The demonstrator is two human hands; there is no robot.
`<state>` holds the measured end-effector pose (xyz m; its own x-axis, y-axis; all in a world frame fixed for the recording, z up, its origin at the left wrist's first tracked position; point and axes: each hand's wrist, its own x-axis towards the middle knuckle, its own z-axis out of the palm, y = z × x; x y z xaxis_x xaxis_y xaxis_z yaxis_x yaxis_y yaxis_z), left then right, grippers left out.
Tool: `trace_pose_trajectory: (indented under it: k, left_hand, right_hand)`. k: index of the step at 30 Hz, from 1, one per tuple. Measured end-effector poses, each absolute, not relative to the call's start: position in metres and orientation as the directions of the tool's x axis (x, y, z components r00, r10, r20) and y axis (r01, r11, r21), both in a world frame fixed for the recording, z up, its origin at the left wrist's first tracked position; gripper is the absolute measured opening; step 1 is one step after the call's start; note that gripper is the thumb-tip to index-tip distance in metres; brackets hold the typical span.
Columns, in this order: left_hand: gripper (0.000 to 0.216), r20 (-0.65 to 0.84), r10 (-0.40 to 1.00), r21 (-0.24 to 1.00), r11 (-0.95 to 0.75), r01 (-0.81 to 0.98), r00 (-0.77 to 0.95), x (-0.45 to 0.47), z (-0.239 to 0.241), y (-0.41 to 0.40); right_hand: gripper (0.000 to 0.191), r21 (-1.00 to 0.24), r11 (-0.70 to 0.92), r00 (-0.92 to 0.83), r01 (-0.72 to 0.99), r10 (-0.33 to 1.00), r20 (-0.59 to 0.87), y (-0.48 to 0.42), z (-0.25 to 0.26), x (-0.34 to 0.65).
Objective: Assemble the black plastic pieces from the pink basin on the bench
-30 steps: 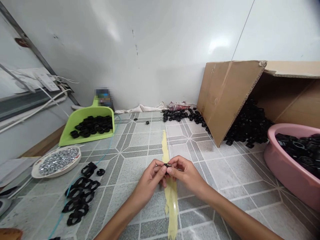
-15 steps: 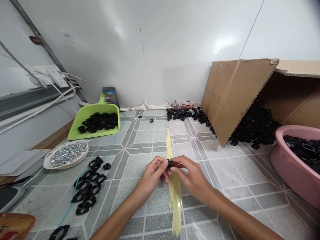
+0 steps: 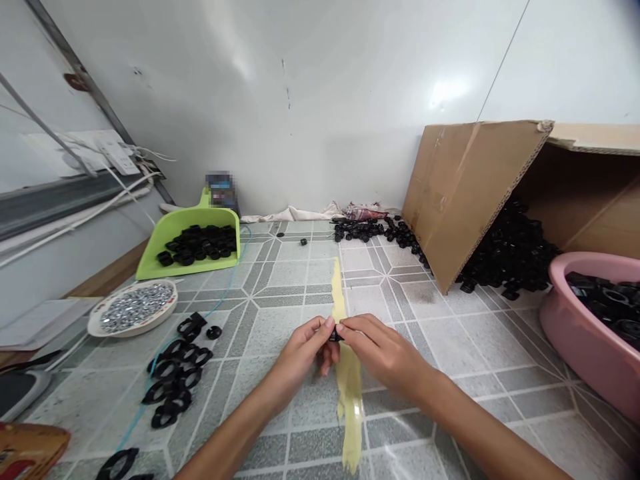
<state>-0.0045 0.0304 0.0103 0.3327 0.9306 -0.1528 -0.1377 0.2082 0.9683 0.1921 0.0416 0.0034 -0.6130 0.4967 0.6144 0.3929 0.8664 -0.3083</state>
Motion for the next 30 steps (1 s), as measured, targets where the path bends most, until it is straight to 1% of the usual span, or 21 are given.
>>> trace_pose_trajectory:
  k: [2,3,4,6,7,8,9,10,11,14,15,17,19,20,21,24,26,27,28,30]
  left_hand:
    - [0.04,-0.144,0.933,0.97,0.2,-0.142,0.329,-0.005,0.011,0.03]
    - [0.039,-0.135,0.934,0.971,0.191,-0.144,0.331,-0.005,0.01,0.029]
    - [0.039,-0.124,0.932,0.973,0.182,-0.142,0.34,-0.005,0.01,0.029]
    - [0.039,-0.107,0.924,0.978,0.164,-0.128,0.367,-0.005,0.01,0.028]
    - [0.039,-0.1,0.92,0.981,0.156,-0.119,0.378,-0.004,0.01,0.028]
    - [0.039,-0.094,0.919,0.982,0.148,-0.114,0.384,-0.003,0.01,0.027]
    - [0.039,-0.089,0.92,0.984,0.141,-0.112,0.381,-0.002,0.01,0.027]
    - [0.039,-0.085,0.925,0.984,0.136,-0.115,0.37,-0.002,0.01,0.027]
    - [0.039,-0.083,0.932,0.984,0.133,-0.12,0.354,-0.001,0.01,0.027]
    - [0.039,-0.081,0.944,0.984,0.128,-0.127,0.32,0.0,0.01,0.028]
    - [0.039,-0.079,0.945,0.984,0.125,-0.126,0.319,-0.001,0.009,0.028]
    - [0.039,-0.069,0.938,0.986,0.116,-0.123,0.339,-0.001,0.007,0.029]
    - [0.038,-0.059,0.932,0.986,0.11,-0.124,0.359,-0.001,0.005,0.029]
    - [0.038,-0.058,0.93,0.986,0.11,-0.125,0.362,-0.001,0.005,0.03]
    - [0.038,-0.059,0.931,0.986,0.112,-0.126,0.359,-0.001,0.004,0.03]
    - [0.037,-0.062,0.943,0.987,0.107,-0.12,0.328,-0.001,0.003,0.03]
    - [0.037,-0.056,0.947,0.99,0.095,-0.107,0.317,0.0,0.001,0.029]
    - [0.037,-0.053,0.946,0.991,0.09,-0.103,0.319,0.0,0.0,0.029]
    - [0.037,-0.048,0.945,0.991,0.085,-0.101,0.325,0.0,-0.001,0.028]
    - [0.036,-0.036,0.942,0.992,0.076,-0.106,0.334,0.001,-0.002,0.028]
  right_hand:
    - [0.026,-0.416,0.813,-0.555,0.408,0.583,0.593,0.039,0.005,0.189]
    - [0.021,-0.505,0.751,-0.514,0.426,0.66,0.548,0.037,0.006,0.186]
    - [0.022,-0.61,0.663,-0.474,0.434,0.744,0.471,0.035,0.007,0.183]
    - [0.043,-0.821,0.419,-0.41,0.389,0.876,0.252,0.032,0.008,0.177]
    - [0.053,-0.898,0.282,-0.397,0.339,0.908,0.135,0.032,0.008,0.175]
    - [0.061,-0.947,0.155,-0.394,0.282,0.919,0.033,0.033,0.008,0.175]
    - [0.066,-0.972,0.059,-0.388,0.228,0.921,-0.035,0.035,0.009,0.175]
    - [0.066,-0.982,0.01,-0.381,0.191,0.922,-0.065,0.038,0.011,0.176]
    - [0.061,-0.985,0.005,-0.373,0.17,0.926,-0.059,0.041,0.013,0.179]
    - [0.035,-0.982,0.119,-0.411,0.147,0.91,0.049,0.045,0.02,0.185]
    - [0.031,-0.976,0.154,-0.439,0.154,0.896,0.072,0.045,0.022,0.186]
    - [0.027,-0.96,0.182,-0.456,0.211,0.888,0.068,0.044,0.023,0.186]
    - [0.042,-0.941,0.175,-0.418,0.291,0.907,0.039,0.042,0.021,0.186]
    - [0.048,-0.938,0.161,-0.405,0.306,0.914,0.025,0.042,0.02,0.186]
    - [0.048,-0.944,0.149,-0.417,0.294,0.909,0.014,0.042,0.02,0.186]
    - [0.029,-0.971,0.161,-0.516,0.176,0.855,0.048,0.046,0.021,0.188]
    - [0.027,-0.967,0.192,-0.523,0.168,0.849,0.078,0.047,0.021,0.188]
    - [0.027,-0.958,0.207,-0.501,0.198,0.862,0.083,0.046,0.02,0.187]
    - [0.032,-0.949,0.214,-0.473,0.234,0.878,0.082,0.045,0.018,0.185]
    - [0.048,-0.939,0.202,-0.428,0.279,0.901,0.067,0.043,0.013,0.182]
